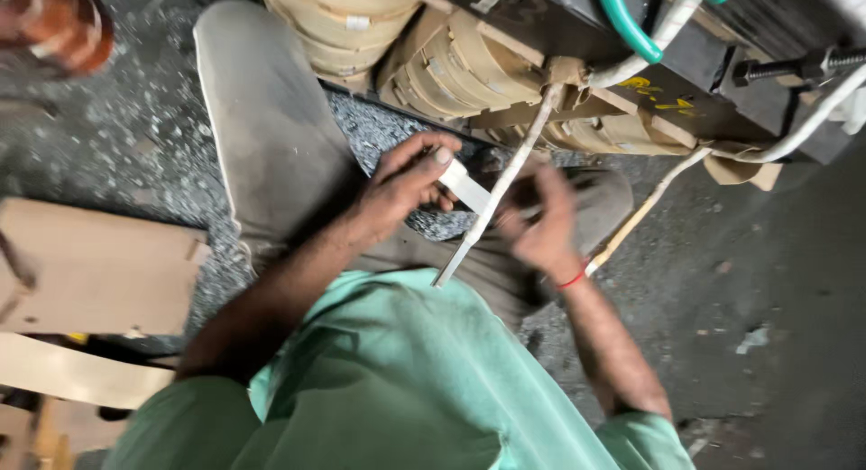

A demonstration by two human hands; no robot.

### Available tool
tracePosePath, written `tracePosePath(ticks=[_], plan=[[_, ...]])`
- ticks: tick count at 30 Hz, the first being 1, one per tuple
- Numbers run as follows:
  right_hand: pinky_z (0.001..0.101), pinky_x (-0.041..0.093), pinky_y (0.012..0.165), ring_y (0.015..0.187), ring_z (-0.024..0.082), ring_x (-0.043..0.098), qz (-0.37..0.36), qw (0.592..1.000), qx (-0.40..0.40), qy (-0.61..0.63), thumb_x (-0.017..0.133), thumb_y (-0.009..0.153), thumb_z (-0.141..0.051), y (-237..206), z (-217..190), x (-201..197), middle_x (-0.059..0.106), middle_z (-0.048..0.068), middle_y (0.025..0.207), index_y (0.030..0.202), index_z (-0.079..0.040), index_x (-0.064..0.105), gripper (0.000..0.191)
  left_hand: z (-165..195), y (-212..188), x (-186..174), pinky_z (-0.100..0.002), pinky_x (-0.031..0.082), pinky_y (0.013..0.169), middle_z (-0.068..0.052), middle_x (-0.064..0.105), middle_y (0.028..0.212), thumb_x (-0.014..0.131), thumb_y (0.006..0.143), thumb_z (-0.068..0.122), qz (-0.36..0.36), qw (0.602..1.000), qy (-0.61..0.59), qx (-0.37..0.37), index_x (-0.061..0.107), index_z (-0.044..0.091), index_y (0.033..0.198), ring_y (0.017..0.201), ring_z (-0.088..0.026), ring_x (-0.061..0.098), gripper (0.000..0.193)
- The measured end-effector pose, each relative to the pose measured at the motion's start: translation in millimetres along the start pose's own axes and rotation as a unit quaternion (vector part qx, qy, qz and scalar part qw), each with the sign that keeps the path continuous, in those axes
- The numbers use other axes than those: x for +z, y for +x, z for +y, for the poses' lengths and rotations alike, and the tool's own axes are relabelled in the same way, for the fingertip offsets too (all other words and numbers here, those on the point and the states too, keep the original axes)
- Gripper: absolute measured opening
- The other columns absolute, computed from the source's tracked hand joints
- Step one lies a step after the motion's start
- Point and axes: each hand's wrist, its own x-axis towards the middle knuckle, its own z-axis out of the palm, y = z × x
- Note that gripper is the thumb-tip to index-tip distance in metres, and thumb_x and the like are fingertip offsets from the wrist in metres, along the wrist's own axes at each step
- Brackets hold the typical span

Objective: The person wraps white insulating tape around a white wire or cable, using pliers to cut the tape. The person then wipes a nearby machine component with a green cloth.

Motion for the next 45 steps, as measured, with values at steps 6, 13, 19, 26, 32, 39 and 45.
tracePosePath(ticks=[6,13,19,26,32,39,45], plan=[[0.0383,0.052,0.104,0.118,0.032,0.066,0.071,0.986,-0.054,0.143,0.087,0.086,-0.019,-15,9,68,0.063,0.02,0.131,0.128,-0.001,0.063,0.052,-43,-10,-6,-0.036,0.051,0.096,-0.007,0.062,0.124,0.053,0.108,0.034,0.004,0.996,-0.084,0.004,0.054,0.007,0.134,0.112,-0.017,0.06,0.037],[0.0381,0.059,0.093,0.106,0.032,0.073,0.092,0.984,-0.06,0.141,0.08,0.083,-0.008,-24,40,80,0.07,0.015,0.118,0.11,-0.003,0.067,0.03,-5,-25,10,-0.044,0.046,0.103,-0.016,0.054,0.135,0.067,0.1,0.021,0.065,0.857,0.454,0.234,0.05,0.004,0.135,0.118,-0.027,0.053,0.043],[0.0408,0.059,0.087,0.094,0.032,0.072,0.037,0.986,-0.083,0.143,0.087,0.07,-0.011,-31,73,91,0.07,0.014,0.102,0.102,-0.004,0.07,0.037,12,-1,39,-0.049,0.045,0.109,-0.018,0.061,0.128,0.076,0.079,0.005,-0.108,0.736,0.576,0.339,0.055,-0.002,0.129,0.123,-0.038,0.058,0.055],[0.0376,0.058,0.08,0.091,0.031,0.072,0.036,0.992,-0.013,0.116,0.086,0.077,-0.009,-32,62,78,0.071,0.014,0.103,0.106,-0.002,0.071,0.033,14,23,22,-0.046,0.05,0.094,-0.009,0.062,0.102,0.079,0.075,0.0,-0.113,0.72,0.551,0.407,0.062,0.007,0.098,0.103,-0.032,0.064,0.028],[0.0377,0.058,0.087,0.101,0.03,0.071,0.049,0.997,-0.057,0.023,0.086,0.079,-0.007,-26,28,11,0.07,0.014,0.113,0.106,-0.001,0.069,0.033,18,1,28,-0.045,0.052,0.08,-0.015,0.062,0.102,0.077,0.087,0.002,-0.009,0.654,0.563,0.505,0.059,0.001,0.103,0.091,-0.031,0.064,0.024],[0.0359,0.058,0.093,0.109,0.029,0.071,0.109,0.992,-0.054,0.025,0.081,0.081,-0.003,-21,-1,-30,0.07,0.018,0.119,0.109,0.001,0.067,0.031,-21,-10,36,-0.036,0.052,0.073,-0.011,0.061,0.091,0.073,0.097,0.01,0.13,0.77,0.473,0.408,0.061,-0.002,0.115,0.08,-0.022,0.06,0.025],[0.0381,0.058,0.097,0.111,0.031,0.071,0.126,0.986,-0.088,0.057,0.075,0.081,0.001,-23,4,-39,0.069,0.018,0.118,0.117,0.002,0.064,0.037,-62,-13,21,-0.027,0.052,0.065,-0.005,0.068,0.083,0.068,0.103,0.007,0.09,0.966,0.095,0.223,0.062,-0.002,0.13,0.07,-0.009,0.063,0.03]])
